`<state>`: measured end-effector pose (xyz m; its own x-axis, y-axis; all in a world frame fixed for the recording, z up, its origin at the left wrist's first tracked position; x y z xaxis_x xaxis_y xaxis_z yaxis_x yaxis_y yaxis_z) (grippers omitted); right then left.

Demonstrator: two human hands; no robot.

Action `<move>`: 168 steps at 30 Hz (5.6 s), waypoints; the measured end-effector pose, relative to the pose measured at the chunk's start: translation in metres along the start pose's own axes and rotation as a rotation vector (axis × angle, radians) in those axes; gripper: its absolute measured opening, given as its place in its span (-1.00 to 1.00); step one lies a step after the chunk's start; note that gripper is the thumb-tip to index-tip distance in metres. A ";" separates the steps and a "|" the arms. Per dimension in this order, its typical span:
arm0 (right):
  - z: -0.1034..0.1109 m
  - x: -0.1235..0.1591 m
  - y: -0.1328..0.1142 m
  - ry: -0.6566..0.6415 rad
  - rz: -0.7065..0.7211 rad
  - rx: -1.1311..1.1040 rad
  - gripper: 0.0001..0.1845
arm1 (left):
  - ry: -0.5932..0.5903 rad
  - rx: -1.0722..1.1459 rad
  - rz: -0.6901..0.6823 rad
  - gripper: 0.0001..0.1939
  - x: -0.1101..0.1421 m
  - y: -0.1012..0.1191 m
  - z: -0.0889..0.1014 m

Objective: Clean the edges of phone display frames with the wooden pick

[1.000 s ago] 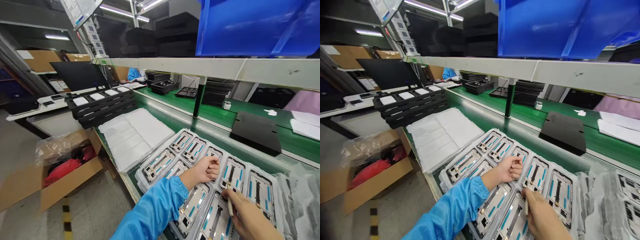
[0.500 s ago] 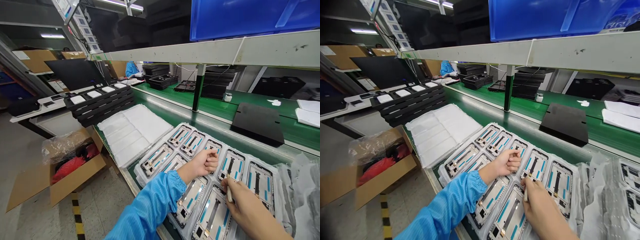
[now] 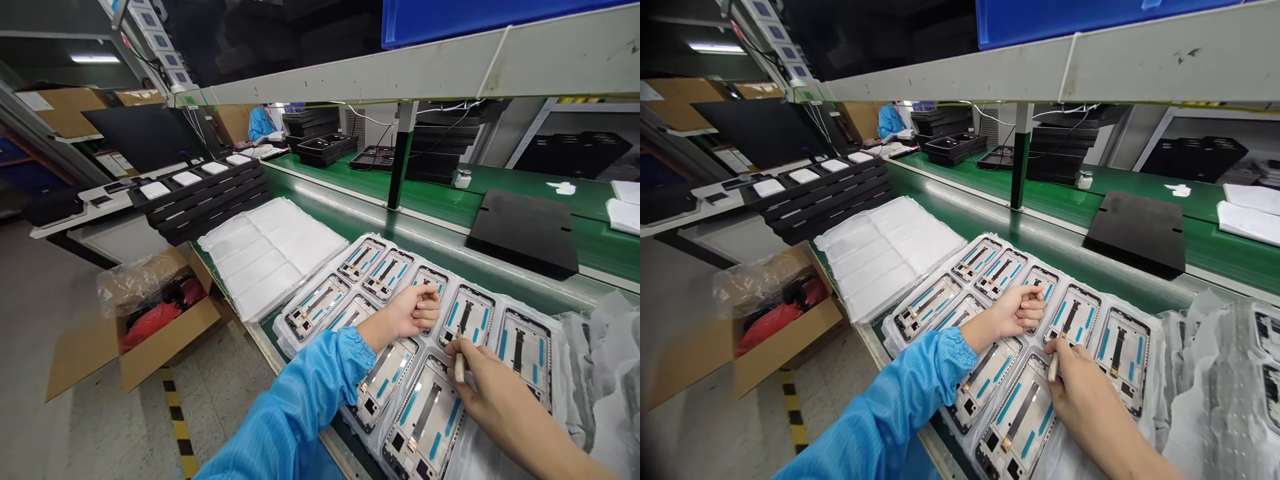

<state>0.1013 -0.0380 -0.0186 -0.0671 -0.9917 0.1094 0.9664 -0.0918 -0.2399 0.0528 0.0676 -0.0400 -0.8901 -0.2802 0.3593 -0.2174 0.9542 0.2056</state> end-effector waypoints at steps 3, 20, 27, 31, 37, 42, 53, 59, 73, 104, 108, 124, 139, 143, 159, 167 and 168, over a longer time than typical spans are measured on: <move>0.010 0.006 -0.015 0.091 0.097 0.079 -0.80 | 0.000 0.004 0.000 -0.64 -0.001 0.000 0.000; 0.035 0.000 -0.021 0.010 -0.088 -0.520 -0.69 | 0.025 0.003 -0.017 -0.66 -0.002 0.000 0.002; 0.068 0.001 0.009 0.314 -0.294 -0.796 -0.61 | 0.059 -0.013 -0.126 -0.75 -0.007 0.006 0.009; 0.075 0.007 0.042 0.503 -0.567 -1.062 -0.52 | 0.063 0.001 -0.221 -0.88 -0.008 0.008 0.011; 0.059 0.010 0.061 0.589 -0.799 -1.354 -0.48 | -0.106 0.052 -0.317 -0.66 0.001 0.007 -0.008; 0.053 0.010 0.065 0.590 -0.821 -1.382 -0.43 | -0.256 0.112 -0.275 -0.62 0.011 0.007 -0.022; 0.071 0.016 0.068 0.657 -0.784 -1.201 -0.47 | -0.069 0.207 -0.322 -0.60 0.005 0.010 -0.008; 0.144 0.037 -0.009 0.977 -0.085 -0.440 -0.80 | -0.051 0.207 -0.346 -0.61 0.004 0.013 -0.008; 0.068 -0.029 -0.067 0.799 0.517 0.428 -0.79 | -0.044 0.143 -0.244 -0.53 0.001 -0.001 -0.015; 0.107 -0.018 -0.042 0.738 0.335 0.024 -0.86 | 0.112 -0.011 -0.538 -0.43 0.010 0.012 0.000; 0.110 -0.018 -0.037 0.777 0.334 0.069 -0.87 | 0.116 -0.047 -0.583 -0.34 0.016 0.010 -0.004; 0.109 -0.020 -0.042 0.787 0.444 0.124 -0.79 | 0.166 -0.091 -0.595 -0.19 0.015 0.005 0.000; 0.109 -0.020 -0.042 0.800 0.452 0.083 -0.86 | 0.170 -0.053 -0.609 -0.21 0.016 0.000 -0.001; 0.109 -0.020 -0.044 0.811 0.444 0.088 -0.86 | 0.166 -0.046 -0.616 -0.25 0.014 0.000 0.000; 0.114 -0.017 -0.040 0.799 0.365 0.070 -0.91 | 0.157 -0.045 -0.559 -0.18 0.014 0.000 -0.002; 0.111 -0.028 -0.023 0.702 0.102 -0.126 -0.82 | 0.120 -0.017 -0.548 -0.25 0.017 0.004 -0.006; 0.111 -0.030 -0.022 0.684 0.090 -0.155 -0.80 | 0.117 -0.010 -0.551 -0.26 0.017 0.004 -0.006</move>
<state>0.1094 0.0033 0.0902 -0.1780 -0.8255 -0.5356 0.9325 0.0323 -0.3597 0.0390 0.0662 -0.0272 -0.5953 -0.7474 0.2949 -0.6336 0.6624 0.3997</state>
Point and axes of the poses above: each hand's wrist, its own x-axis away from the middle knuckle, its own z-axis out of the back of the hand, y = z × x, the point moved 8 cm from there along -x, towards the middle knuckle, and after that the axes turned 12 degrees about x, right-handed, at the moved point
